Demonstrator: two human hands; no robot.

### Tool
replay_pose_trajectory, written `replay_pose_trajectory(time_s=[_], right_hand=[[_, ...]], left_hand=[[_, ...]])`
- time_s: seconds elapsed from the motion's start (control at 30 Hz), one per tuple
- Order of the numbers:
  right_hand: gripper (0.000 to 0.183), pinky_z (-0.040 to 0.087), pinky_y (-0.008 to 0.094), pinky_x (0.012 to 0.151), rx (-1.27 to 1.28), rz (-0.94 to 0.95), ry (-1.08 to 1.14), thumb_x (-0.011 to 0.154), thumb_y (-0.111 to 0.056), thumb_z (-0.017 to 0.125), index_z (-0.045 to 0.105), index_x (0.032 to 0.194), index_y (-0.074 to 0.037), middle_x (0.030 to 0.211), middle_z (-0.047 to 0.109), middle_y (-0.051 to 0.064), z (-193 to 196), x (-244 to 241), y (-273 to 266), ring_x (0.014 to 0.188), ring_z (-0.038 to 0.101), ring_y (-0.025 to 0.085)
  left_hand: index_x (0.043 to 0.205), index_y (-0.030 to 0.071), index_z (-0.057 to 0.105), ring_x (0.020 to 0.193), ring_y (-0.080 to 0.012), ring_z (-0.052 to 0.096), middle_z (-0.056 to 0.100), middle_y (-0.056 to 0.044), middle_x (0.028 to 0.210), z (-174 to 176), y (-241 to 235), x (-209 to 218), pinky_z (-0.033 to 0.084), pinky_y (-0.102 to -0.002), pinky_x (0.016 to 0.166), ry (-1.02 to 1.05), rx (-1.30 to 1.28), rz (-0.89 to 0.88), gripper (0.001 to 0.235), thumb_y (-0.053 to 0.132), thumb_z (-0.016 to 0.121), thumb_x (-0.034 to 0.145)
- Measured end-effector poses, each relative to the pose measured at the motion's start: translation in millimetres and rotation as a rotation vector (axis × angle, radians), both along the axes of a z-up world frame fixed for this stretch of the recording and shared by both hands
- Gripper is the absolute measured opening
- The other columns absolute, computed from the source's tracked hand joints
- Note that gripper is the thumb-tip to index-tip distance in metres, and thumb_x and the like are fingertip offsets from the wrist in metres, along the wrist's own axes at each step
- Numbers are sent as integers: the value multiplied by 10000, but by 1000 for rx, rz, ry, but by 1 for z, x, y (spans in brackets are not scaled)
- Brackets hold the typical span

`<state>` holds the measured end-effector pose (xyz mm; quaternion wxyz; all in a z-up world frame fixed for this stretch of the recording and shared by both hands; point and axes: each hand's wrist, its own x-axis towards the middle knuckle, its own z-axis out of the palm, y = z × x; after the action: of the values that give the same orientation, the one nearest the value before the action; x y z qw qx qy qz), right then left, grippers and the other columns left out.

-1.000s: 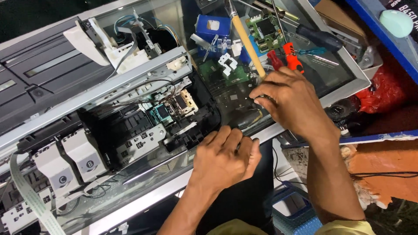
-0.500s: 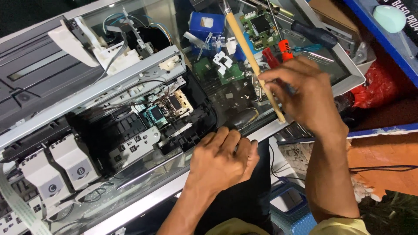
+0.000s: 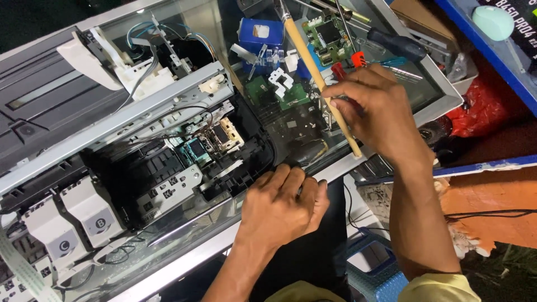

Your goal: The person uses a screwdriver to tighten screws on the internal components of a disassembled electronic device, likely a printer or similar appliance, on a glass workbench.

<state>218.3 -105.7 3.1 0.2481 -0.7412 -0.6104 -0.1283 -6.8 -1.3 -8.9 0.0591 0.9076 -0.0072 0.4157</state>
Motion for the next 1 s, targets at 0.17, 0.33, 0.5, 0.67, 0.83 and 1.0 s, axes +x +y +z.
replay_pose_trajectory(time_s=[0.17,0.33,0.5,0.67,0.83,1.0], right_hand=[[255,517,396,788,6,-8,-28,942,-35,844,769,1182,-73,1026,733,134,5,-2,5,946,625,279],[172,510,391,735,-1,-26,-15,953,-52,848,786,1113,-33,974,728,145,19,-16,3,912,611,287],[259,639,435,722,-303,-217,61,989,-313,725,698,1141,-105,996,770,55,32,-41,-18,918,721,278],[443,609,525,686,-275,-392,172,913,-210,769,627,1300,-48,1104,723,159,17,-63,-32,896,723,337],[395,585,451,654,-166,-432,226,884,-40,767,649,1261,-52,1004,713,117,10,-62,-35,741,717,274],[339,544,461,669,-128,-432,206,910,-59,720,655,1243,-60,1070,695,154,1,-63,-40,827,700,303]], left_hand=[[634,135,505,538,-176,520,524,-27,631,-1,0,-1,404,-304,433,17,1,-5,419,242,549,1037],[625,144,511,523,-174,525,515,-20,613,-1,0,-1,414,-314,407,34,1,-1,423,240,561,1034],[652,148,507,552,-188,561,520,-20,636,-1,0,0,452,-319,445,25,-2,9,401,244,546,1039],[651,143,514,554,-180,555,517,-18,633,-1,0,0,454,-316,451,36,-5,-1,391,239,583,1024],[644,148,497,545,-176,540,497,-11,626,0,-1,0,433,-312,433,23,5,13,393,226,572,1022],[632,154,502,537,-175,559,531,-17,619,0,0,-1,439,-312,430,33,6,7,402,227,568,1021]])
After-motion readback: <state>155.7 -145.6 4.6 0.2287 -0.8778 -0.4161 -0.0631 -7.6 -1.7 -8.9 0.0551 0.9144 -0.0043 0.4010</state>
